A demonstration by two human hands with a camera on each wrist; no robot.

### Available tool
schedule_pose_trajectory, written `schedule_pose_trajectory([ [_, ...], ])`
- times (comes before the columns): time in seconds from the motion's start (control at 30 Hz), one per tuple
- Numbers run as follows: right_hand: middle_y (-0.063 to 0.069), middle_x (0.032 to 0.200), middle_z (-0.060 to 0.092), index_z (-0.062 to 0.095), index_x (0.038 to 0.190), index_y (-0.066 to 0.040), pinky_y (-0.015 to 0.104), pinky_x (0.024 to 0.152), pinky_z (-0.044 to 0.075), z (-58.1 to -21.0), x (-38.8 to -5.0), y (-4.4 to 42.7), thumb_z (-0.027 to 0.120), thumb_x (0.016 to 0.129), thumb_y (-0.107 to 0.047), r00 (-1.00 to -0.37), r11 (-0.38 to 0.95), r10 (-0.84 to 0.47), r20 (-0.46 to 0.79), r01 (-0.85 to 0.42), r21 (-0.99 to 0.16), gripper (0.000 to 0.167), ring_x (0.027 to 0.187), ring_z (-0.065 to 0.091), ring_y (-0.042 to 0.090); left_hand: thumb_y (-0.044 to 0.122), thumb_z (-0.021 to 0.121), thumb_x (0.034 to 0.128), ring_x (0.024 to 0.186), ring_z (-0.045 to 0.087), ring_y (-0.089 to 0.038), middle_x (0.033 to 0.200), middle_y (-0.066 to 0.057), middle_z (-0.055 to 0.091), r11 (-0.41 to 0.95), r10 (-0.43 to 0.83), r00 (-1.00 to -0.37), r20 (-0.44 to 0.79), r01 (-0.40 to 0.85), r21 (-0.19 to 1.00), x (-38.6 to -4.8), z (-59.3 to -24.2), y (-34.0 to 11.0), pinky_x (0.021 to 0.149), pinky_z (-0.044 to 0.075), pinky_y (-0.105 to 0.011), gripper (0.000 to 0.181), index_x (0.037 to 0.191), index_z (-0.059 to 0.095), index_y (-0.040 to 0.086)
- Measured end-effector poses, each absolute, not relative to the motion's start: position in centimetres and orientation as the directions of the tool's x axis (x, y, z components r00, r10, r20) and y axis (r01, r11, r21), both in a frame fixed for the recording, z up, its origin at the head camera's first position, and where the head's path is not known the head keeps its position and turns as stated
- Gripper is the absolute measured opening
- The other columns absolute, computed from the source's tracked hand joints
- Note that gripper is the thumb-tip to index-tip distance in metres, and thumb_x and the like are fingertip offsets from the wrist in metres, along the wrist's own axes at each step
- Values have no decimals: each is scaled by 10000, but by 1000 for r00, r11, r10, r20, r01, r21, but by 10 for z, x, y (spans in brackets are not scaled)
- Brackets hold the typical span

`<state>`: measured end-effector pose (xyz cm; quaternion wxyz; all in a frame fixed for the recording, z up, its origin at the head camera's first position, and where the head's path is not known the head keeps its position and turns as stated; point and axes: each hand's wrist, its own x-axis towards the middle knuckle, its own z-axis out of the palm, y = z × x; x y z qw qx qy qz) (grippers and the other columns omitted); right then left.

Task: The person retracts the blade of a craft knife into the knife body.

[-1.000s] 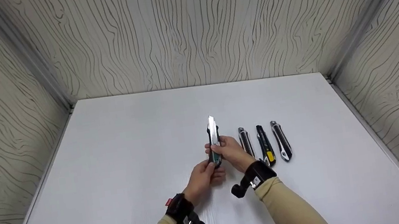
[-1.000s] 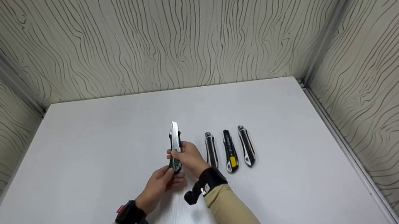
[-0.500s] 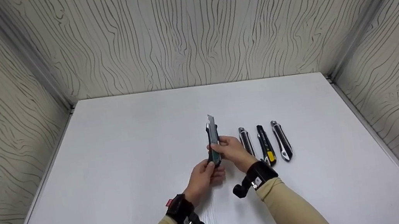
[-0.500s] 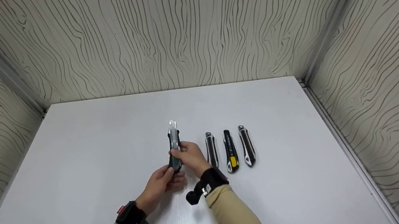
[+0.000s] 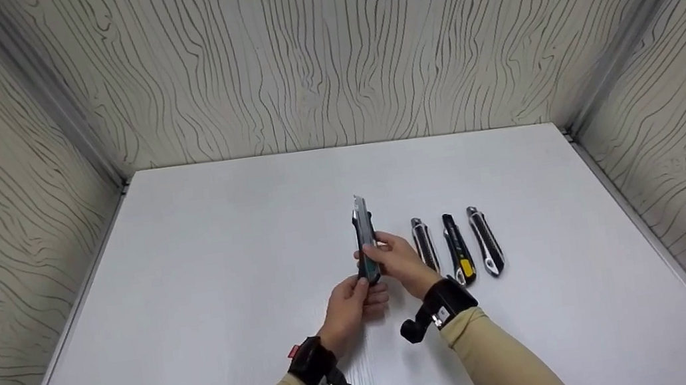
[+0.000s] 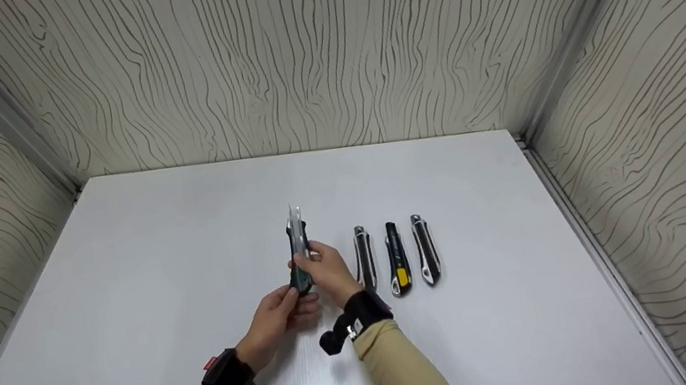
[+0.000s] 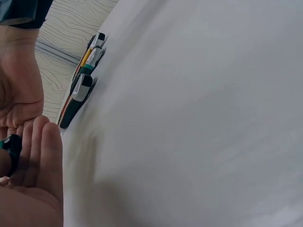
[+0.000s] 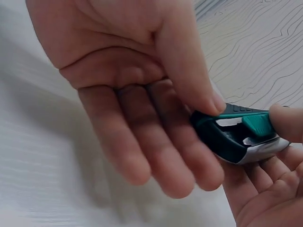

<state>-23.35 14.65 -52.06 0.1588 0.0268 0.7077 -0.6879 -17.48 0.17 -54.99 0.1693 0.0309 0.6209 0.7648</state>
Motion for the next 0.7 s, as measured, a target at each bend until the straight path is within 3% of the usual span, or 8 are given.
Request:
schedule_pose_trajectory([
  [0.27, 205, 1167, 683, 522, 1277, 104, 284, 880, 539, -521, -230, 146, 576, 976, -154, -949, 13, -212, -232, 235, -972, 400, 1010, 677, 176, 126, 365, 1059, 972, 711, -319, 1131, -317, 658, -142, 291, -942, -164, -212, 967, -174, -549, 1, 877, 576, -422, 370, 1280, 486, -145],
  [0.7, 224, 1184, 669, 520, 1283, 91, 317, 944, 530, -519, -229, 143, 556, 973, -81, -952, 16, -207, -224, 226, -974, 357, 1034, 678, 204, 108, 373, 1053, 944, 717, -303, 1078, -291, 684, -122, 262, -950, -169, -207, 971, -174, -550, 4, 861, 581, -426, 357, 1250, 509, -157],
])
